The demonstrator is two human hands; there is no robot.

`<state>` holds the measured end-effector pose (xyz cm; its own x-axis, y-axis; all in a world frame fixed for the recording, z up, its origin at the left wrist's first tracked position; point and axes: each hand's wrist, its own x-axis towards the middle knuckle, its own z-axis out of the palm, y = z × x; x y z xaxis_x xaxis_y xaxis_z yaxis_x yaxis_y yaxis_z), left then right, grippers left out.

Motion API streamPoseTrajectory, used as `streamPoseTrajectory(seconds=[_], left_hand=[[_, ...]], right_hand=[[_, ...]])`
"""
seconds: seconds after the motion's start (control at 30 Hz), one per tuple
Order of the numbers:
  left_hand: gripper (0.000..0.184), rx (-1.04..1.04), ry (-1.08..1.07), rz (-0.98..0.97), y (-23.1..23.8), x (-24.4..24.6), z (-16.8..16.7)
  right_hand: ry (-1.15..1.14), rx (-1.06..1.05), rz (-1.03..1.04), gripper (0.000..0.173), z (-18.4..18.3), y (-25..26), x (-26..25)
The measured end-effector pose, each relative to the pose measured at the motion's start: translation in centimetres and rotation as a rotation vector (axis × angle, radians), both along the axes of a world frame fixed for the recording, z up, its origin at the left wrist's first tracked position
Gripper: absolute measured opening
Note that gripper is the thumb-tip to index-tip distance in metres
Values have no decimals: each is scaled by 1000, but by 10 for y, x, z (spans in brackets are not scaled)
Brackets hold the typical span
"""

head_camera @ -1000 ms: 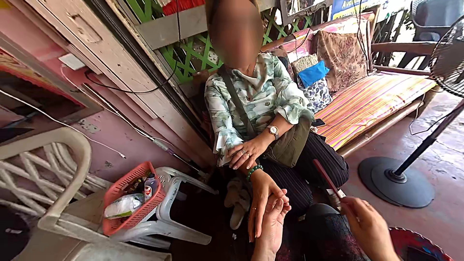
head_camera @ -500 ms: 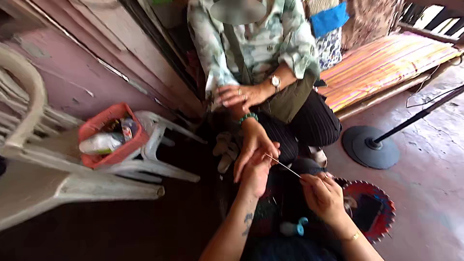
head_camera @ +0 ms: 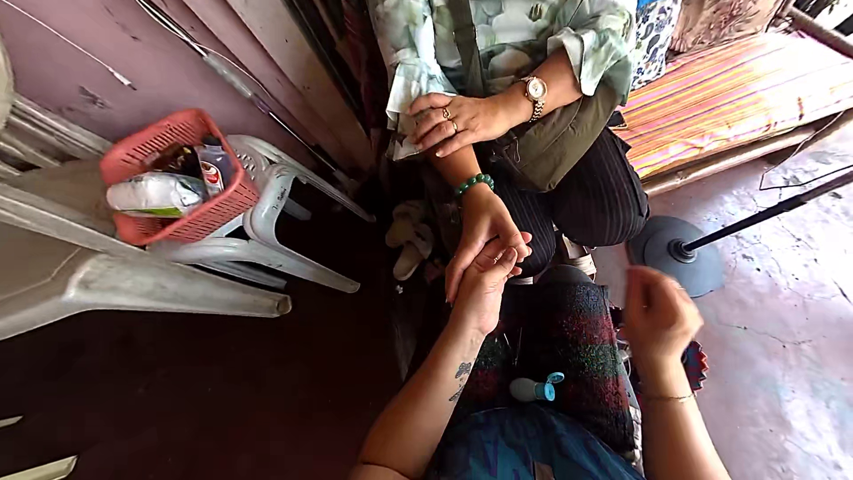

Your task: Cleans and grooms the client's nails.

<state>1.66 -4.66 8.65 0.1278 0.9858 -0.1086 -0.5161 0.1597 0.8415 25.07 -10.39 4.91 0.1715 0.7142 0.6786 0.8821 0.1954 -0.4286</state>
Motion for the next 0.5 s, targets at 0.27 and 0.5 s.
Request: streamPoseTrajectory(seconds=[0.27,0.5], left_hand=[[26,15,-13,-12,2,-1,-7],[26,68,28,47,2,2,-16]], right_hand=[[-201,199,167,16,-2,26,-11],[-204,272,259,17,-21,45,-33]])
